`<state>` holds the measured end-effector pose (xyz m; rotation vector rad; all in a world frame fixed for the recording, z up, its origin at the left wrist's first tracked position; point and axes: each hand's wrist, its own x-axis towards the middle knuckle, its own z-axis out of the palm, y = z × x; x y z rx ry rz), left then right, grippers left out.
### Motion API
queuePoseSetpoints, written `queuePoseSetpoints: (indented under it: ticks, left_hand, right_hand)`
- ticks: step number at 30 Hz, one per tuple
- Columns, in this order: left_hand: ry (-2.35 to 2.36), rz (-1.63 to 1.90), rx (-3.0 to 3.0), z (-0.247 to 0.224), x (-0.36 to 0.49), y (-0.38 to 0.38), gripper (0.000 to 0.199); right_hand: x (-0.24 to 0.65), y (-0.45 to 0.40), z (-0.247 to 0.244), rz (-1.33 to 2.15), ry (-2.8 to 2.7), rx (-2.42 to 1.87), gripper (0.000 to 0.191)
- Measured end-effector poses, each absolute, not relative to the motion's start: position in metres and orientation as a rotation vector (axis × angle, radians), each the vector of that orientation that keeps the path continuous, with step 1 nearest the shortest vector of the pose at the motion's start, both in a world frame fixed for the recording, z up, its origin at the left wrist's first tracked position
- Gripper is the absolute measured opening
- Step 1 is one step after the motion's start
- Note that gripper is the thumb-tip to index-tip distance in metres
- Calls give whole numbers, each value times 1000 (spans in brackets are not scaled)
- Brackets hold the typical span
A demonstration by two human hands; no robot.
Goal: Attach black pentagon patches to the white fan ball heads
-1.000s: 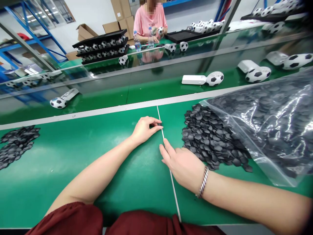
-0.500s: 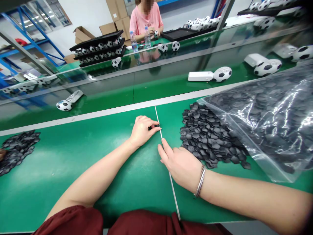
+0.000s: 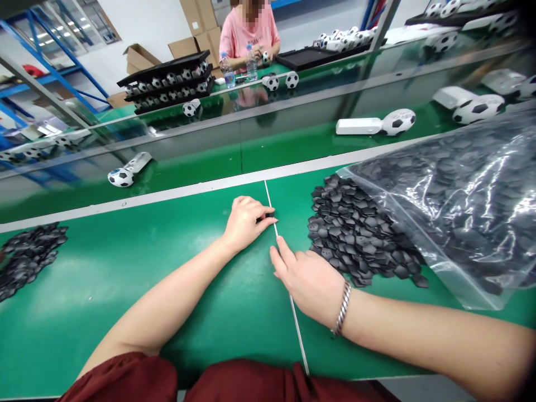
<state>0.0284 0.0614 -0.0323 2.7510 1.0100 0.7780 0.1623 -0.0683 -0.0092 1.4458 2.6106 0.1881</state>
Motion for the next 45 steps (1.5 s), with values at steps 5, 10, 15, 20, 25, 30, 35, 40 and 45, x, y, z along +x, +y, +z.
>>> queuePoseSetpoints:
  ticks: [5,10,15,20,25,30,35,40,45]
  left_hand:
    - [986,676,2753,-30,26,62,20]
    - [993,605,2683,-29,22,64,19]
    - [1010,633,2625,-30,22,64,18]
    - [1018,659,2507,-29,23,66,18]
    - [1009,603,2447,-25,23,69,20]
    - [1011,581,2473,-25,23,69,20]
    - [957,596,2461,-25,22,70,24]
    - [977,633,2423,-26,20,72,33]
    - [1012,628,2407,-27,20,72,28]
  right_hand:
    - [163,-69,-10,191,2605,1446,44]
    - [162,-68,-10,187,2610,1442,43]
    - [162,-67,-10,194,2620,1445,42]
    - [162,-68,-10,194,2629,1456,42]
    - [163,-67,-11,203,2636,1461,42]
    - [162,-68,-11,202,2641,1470,42]
    - [162,-68,-11,171,2637,1473,42]
    - [163,-67,-11,153,2639,1483,42]
    - [162,-68,-12,166,2649,1482,42]
